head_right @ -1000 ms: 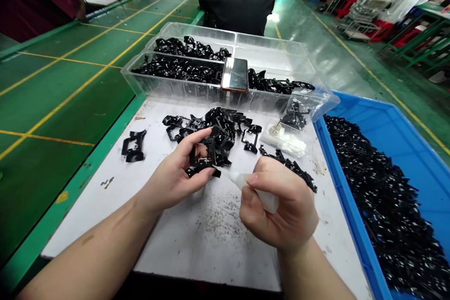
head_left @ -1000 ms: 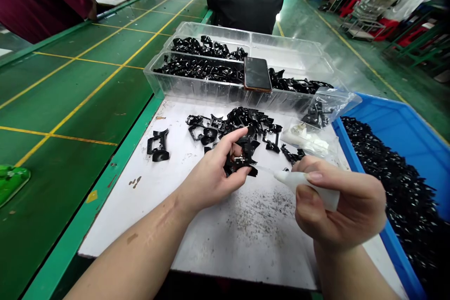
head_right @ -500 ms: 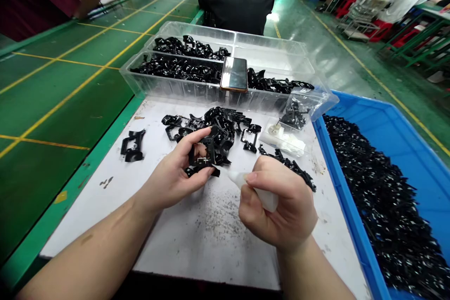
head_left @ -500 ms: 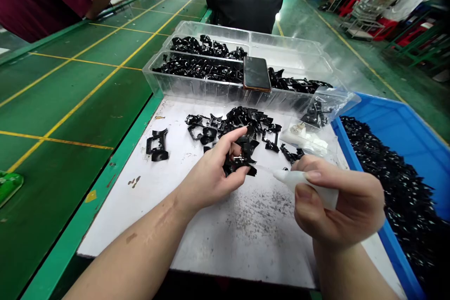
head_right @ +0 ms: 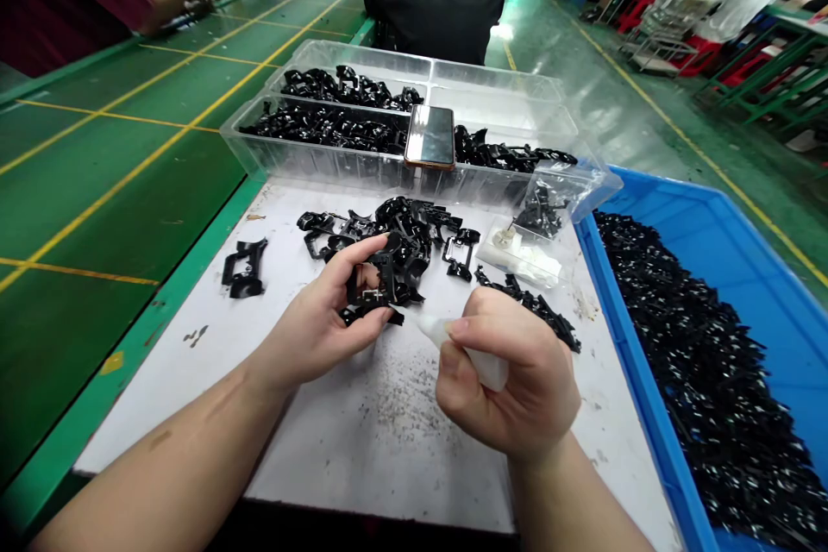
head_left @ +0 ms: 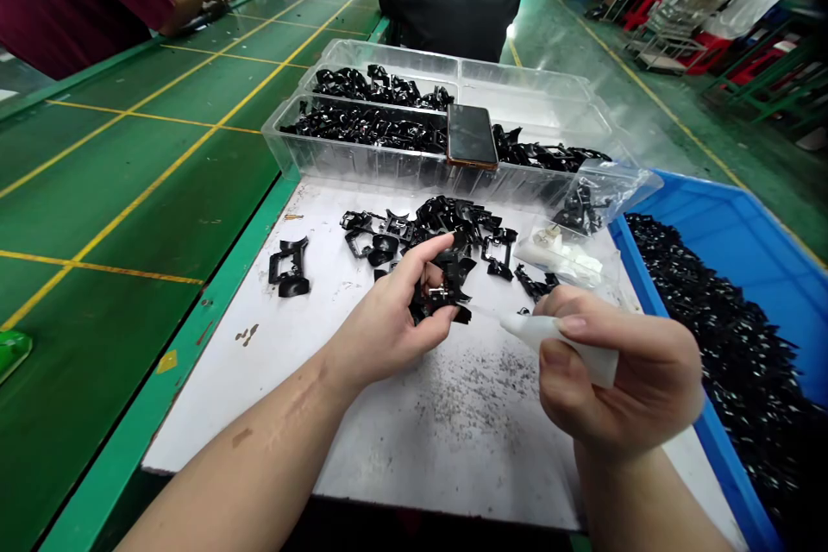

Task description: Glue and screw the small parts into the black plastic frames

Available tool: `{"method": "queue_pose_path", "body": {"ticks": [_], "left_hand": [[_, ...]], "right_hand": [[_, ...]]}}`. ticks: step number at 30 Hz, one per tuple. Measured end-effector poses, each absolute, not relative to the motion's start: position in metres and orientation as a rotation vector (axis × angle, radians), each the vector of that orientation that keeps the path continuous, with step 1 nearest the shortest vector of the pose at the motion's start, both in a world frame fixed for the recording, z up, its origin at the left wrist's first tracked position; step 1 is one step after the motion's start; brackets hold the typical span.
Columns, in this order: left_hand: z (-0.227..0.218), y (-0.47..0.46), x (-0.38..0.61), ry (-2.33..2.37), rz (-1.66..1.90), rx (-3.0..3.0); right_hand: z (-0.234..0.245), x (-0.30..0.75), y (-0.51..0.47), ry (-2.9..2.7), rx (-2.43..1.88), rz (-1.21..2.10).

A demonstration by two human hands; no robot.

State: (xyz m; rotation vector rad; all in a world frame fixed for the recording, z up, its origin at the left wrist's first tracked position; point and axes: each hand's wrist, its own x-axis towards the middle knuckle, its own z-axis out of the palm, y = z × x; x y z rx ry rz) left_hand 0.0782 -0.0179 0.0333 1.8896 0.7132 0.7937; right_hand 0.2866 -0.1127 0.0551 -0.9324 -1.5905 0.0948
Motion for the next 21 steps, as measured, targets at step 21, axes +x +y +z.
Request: {"method": "queue_pose_path", "body": {"ticks": [21], "left_hand": [[0.018, -0.007, 0.078, 0.734, 0.916, 1.814]], "right_hand": [[0.06, 0.308, -0.106, -1.49, -1.104, 1.168]]}}
